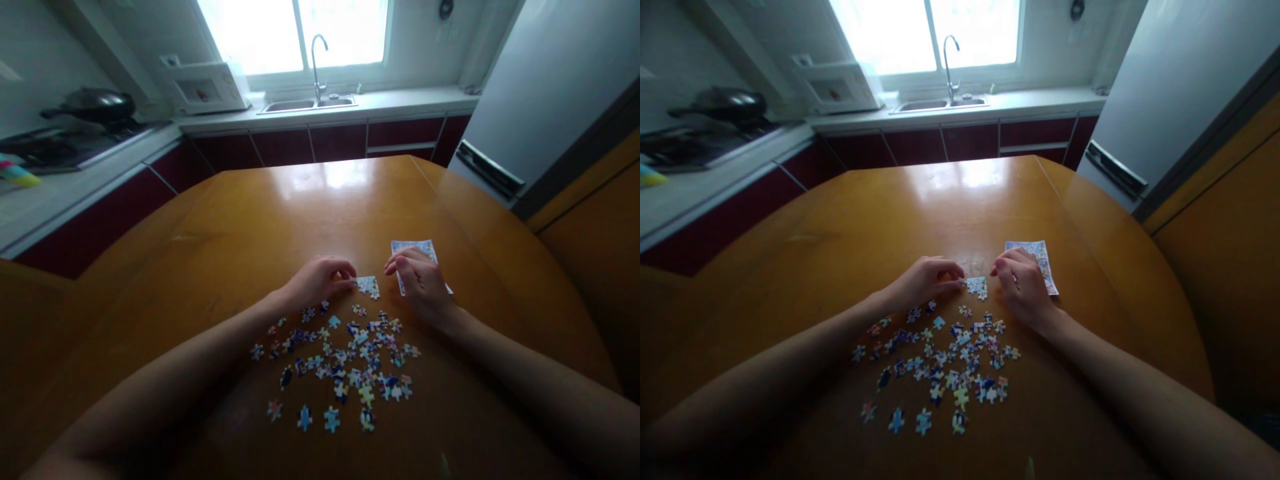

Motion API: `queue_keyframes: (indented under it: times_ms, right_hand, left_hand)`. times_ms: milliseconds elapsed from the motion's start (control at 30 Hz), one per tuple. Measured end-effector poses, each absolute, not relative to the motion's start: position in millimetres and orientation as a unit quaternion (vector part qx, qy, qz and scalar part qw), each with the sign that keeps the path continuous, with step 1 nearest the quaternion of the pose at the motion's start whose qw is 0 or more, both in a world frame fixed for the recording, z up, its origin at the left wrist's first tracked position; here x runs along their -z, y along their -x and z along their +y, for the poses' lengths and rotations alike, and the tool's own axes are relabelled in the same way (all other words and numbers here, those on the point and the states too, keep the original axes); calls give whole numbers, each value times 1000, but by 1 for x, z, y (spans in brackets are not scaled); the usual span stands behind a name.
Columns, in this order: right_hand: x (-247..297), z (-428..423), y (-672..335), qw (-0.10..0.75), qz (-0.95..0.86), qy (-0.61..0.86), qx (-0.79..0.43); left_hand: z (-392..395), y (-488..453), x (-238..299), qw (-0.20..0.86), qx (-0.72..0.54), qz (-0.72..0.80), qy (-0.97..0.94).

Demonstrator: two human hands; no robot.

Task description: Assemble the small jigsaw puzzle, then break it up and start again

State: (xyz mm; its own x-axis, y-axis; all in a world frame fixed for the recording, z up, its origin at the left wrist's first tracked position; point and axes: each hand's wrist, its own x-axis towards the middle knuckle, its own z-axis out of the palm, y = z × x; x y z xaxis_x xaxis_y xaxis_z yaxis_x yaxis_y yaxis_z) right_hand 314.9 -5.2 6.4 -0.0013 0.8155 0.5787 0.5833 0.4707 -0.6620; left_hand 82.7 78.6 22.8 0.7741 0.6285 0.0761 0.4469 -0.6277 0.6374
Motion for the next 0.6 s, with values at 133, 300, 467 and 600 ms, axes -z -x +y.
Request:
queue_keyframes:
  times_ms: [133, 300, 467, 600]
  right_hand:
    - [-8, -5, -314, 490, -700, 506, -117]
    - [-9, -5, -311, 476, -704, 512, -125]
    - [-8, -5, -311, 473, -704, 515, -125]
    - [-9, -5, -310, 436, -730, 514, -112]
  left_hand:
    - [82, -82, -17, 257, -172, 266, -913]
    - [83, -78, -11, 230, -187, 242, -924]
    - [84, -80, -8, 229, -193, 230, -926]
    - [84, -80, -6, 232, -189, 231, -926]
